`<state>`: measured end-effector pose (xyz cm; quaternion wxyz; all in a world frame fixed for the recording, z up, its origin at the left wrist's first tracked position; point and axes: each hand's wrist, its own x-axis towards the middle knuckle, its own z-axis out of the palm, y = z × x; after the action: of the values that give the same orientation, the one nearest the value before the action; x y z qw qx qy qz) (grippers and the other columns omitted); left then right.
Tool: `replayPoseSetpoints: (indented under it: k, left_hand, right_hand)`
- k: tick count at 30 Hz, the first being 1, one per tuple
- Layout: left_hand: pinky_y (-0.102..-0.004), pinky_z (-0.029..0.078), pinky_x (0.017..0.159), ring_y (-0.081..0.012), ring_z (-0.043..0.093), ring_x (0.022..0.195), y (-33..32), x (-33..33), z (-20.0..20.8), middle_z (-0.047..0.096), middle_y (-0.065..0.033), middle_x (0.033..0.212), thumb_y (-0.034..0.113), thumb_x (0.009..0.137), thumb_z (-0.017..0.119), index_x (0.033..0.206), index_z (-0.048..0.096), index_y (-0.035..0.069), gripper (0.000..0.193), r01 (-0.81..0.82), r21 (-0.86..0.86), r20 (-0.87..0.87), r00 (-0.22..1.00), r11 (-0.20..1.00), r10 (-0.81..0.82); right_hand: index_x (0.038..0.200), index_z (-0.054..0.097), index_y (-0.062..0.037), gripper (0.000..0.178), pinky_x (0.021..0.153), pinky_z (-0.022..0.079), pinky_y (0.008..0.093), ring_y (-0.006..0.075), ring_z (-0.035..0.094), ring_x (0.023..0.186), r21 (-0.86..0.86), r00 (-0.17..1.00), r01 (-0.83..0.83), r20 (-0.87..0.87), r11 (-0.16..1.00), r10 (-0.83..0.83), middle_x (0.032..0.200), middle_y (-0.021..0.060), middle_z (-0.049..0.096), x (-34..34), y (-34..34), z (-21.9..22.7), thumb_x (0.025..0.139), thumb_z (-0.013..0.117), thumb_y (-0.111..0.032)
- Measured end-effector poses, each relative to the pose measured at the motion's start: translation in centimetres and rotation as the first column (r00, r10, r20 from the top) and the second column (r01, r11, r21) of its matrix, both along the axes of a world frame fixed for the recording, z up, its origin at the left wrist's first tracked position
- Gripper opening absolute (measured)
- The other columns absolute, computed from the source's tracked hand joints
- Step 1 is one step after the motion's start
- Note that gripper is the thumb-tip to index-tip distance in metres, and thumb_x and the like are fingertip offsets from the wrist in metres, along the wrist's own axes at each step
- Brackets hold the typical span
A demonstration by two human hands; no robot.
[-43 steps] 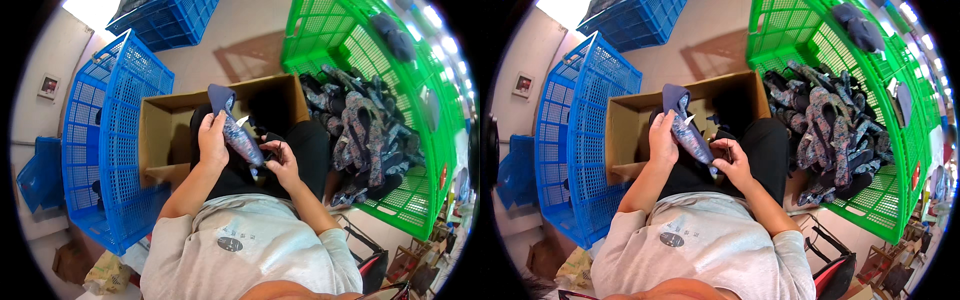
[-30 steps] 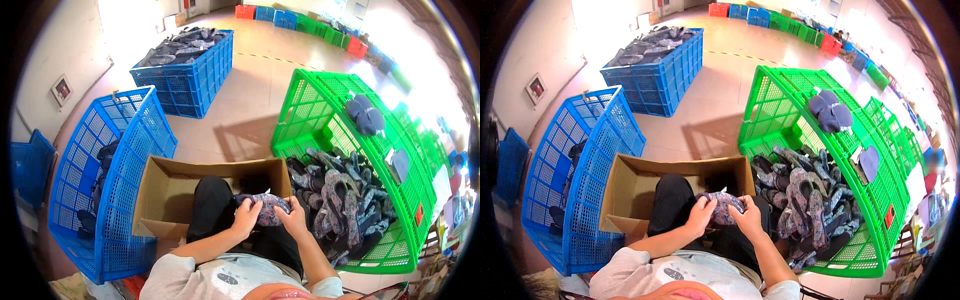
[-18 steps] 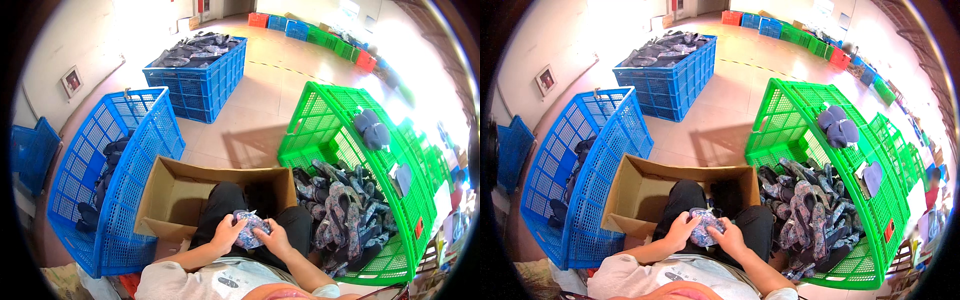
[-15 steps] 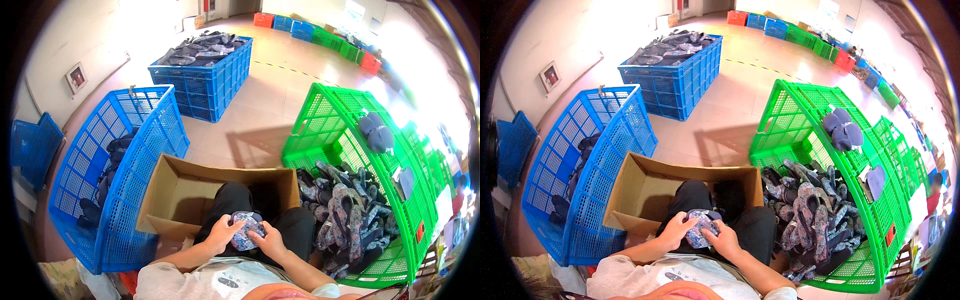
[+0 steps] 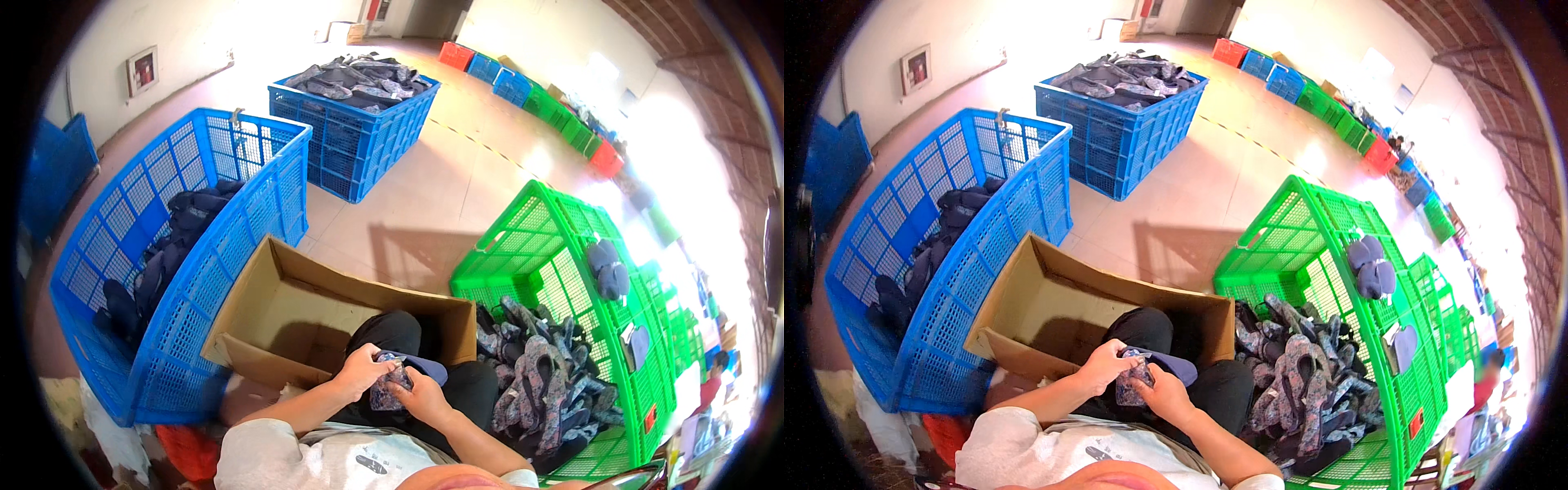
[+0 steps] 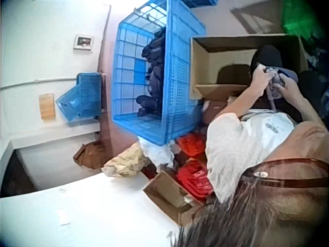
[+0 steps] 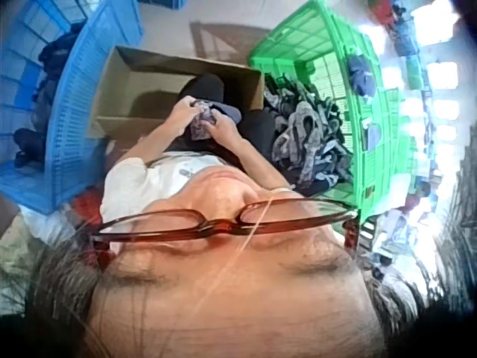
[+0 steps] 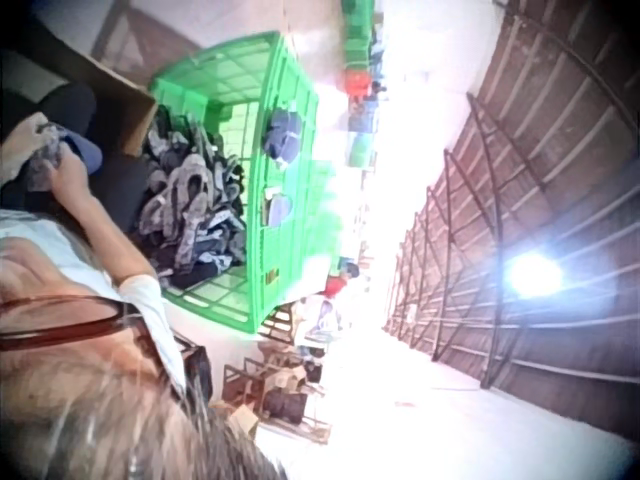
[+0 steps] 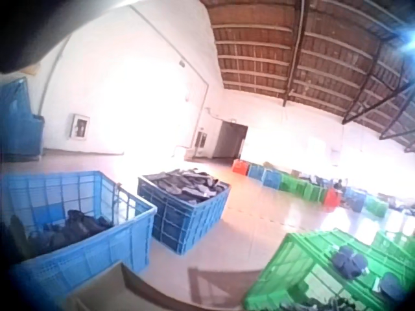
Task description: The person sits on the floor and uses scissors to trim loose threads and excess fabric from the edges of floral-patterned slippers. They pick up slippers from a green crate, trim them, and place them into a cardboard box.
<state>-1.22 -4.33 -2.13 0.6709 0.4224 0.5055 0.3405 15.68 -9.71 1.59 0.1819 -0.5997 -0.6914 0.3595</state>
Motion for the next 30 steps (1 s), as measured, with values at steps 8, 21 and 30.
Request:
replayPoseSetpoints:
  k: [8,21,30]
  left_hand:
    - [-0.0403,0.049,0.067,-0.0327,0.062,0.073,1.8,0.0,-1.0,0.062,-0.0176,0.077,0.022,0.079,0.074,0.081,0.060,0.001,0.025,0.100,0.575,-0.319,0.941,0.812,0.110]
    - [-0.0500,0.049,0.064,-0.0401,0.060,0.069,4.1,-2.8,-1.0,0.059,-0.0186,0.074,0.017,0.084,0.066,0.077,0.053,0.004,0.019,0.172,0.773,-0.353,0.916,0.611,0.188]
    - [-0.0461,0.048,0.075,-0.0395,0.060,0.086,4.3,-4.5,-3.1,0.059,-0.0206,0.088,0.022,0.084,0.068,0.089,0.056,0.001,0.025,0.078,0.457,-0.271,0.961,0.886,0.055]
  right_hand:
    - [0.110,0.063,-0.0037,0.035,0.061,0.050,0.0336,0.0159,0.062,0.066,-0.241,0.988,0.081,-0.107,0.967,-0.109,0.080,0.0074,0.066,0.6,2.8,0.4,0.090,0.067,-0.033]
    - [0.100,0.065,-0.0067,0.021,0.051,0.042,0.0256,0.0078,0.052,0.058,-0.353,0.972,0.131,-0.138,0.927,-0.190,0.071,-0.0011,0.058,-1.5,7.3,-1.2,0.087,0.065,-0.023]
    - [0.107,0.065,-0.0126,0.022,0.049,0.037,0.0227,0.0048,0.047,0.058,-0.619,0.936,0.249,-0.042,0.744,-0.349,0.074,-0.0058,0.057,-4.3,9.8,0.6,0.090,0.068,-0.026]
